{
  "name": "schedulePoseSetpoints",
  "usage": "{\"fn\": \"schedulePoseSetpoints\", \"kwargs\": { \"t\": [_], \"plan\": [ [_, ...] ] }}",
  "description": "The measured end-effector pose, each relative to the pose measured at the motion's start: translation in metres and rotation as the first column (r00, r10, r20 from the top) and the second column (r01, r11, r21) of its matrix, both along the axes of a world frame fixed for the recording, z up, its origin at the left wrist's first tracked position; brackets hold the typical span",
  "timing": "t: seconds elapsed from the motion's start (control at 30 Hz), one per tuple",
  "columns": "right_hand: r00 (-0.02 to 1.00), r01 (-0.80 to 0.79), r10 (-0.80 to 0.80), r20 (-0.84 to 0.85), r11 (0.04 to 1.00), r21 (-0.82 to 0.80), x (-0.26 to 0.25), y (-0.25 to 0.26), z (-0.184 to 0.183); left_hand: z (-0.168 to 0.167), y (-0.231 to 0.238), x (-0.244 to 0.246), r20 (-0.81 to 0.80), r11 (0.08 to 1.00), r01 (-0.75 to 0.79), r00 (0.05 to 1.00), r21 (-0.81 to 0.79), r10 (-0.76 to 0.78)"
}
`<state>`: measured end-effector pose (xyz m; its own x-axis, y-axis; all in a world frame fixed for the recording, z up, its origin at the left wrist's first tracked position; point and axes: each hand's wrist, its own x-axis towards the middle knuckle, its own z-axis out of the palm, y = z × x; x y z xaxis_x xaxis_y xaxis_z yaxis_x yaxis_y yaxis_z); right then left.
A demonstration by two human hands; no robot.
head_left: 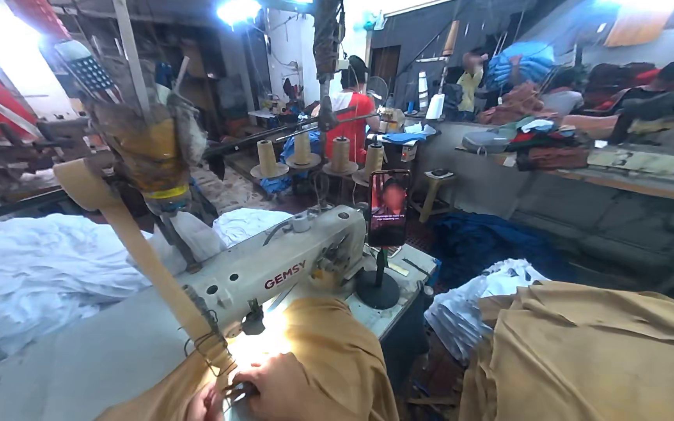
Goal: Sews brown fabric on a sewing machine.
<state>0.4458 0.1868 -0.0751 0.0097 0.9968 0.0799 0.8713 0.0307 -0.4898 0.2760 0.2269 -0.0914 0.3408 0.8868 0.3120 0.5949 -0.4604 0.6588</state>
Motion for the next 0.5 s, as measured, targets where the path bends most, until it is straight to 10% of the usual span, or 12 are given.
{"fn": "schedulePoseSetpoints", "kwargs": {
  "t": [0.5],
  "plan": [
    [0.992, -0.127, 0.126, 0.029, 0.992, 0.027, 0.018, 0.001, -0.008, 0.012, -0.01, 0.012, -0.338, 0.994, 0.004, 0.941, 0.109, 0.033]
  ]
}}
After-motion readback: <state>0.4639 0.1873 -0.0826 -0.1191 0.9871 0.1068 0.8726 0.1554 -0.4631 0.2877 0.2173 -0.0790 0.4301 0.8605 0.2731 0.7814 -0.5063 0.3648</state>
